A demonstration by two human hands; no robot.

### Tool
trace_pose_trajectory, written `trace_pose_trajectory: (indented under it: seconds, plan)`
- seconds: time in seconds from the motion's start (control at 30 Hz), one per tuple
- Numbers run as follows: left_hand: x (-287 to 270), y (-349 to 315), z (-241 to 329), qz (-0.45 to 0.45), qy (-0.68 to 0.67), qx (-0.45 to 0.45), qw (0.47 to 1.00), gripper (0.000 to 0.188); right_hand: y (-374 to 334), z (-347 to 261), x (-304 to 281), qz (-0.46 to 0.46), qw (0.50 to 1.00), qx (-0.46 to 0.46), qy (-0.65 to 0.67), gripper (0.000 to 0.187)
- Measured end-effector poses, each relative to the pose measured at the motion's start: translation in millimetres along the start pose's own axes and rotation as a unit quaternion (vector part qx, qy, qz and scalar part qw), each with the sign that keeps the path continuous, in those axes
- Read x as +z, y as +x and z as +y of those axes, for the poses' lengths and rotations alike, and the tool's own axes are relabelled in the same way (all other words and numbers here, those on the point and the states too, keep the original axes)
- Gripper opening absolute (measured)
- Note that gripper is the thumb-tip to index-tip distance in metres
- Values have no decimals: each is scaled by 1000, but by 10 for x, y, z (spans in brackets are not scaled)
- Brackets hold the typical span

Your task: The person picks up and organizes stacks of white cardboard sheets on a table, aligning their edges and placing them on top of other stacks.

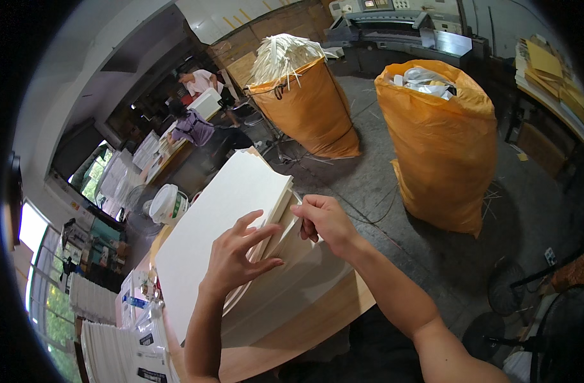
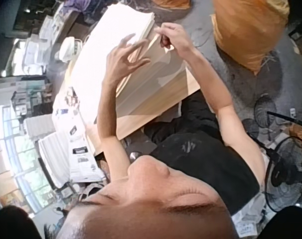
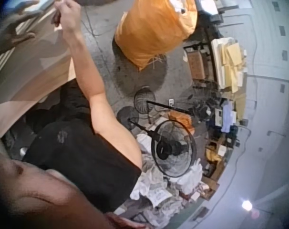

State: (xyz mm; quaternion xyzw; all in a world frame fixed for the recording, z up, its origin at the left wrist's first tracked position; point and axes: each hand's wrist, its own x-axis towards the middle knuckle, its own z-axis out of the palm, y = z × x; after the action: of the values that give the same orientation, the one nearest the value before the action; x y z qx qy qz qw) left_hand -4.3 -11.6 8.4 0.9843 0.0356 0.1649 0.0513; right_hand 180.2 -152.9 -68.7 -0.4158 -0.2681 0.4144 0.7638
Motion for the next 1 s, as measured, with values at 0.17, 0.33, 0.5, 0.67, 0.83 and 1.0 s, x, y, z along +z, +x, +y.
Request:
trace_pose_trajectory:
  seconds: [0.17, 0.33, 0.5, 0.67, 0.83, 1.0]
  plan:
    - [-52, 18, -4, -14, -4, -1, 1000, 62, -21, -46, -29, -10, 998, -1, -62, 36]
    - [-64, 28, -19, -29, 2, 14, 999, 48, -65, -30, -119, -5, 998, -1, -60, 40]
    - [14, -2, 95, 19, 17, 0, 1000, 46, -60, 123, -41, 49, 966, -132, -217, 41]
    - [28, -22, 49, -6, 38, 17, 999, 48, -14, 59, -56, 13, 995, -46, -88, 35]
    - [-2, -28, 106, 22, 30, 13, 999, 57, -12, 61, -72, -27, 999, -8, 27, 34]
    - [-13, -14, 70, 6, 9, 11, 1000, 60, -44, 93, -109, -19, 1000, -10, 2, 34]
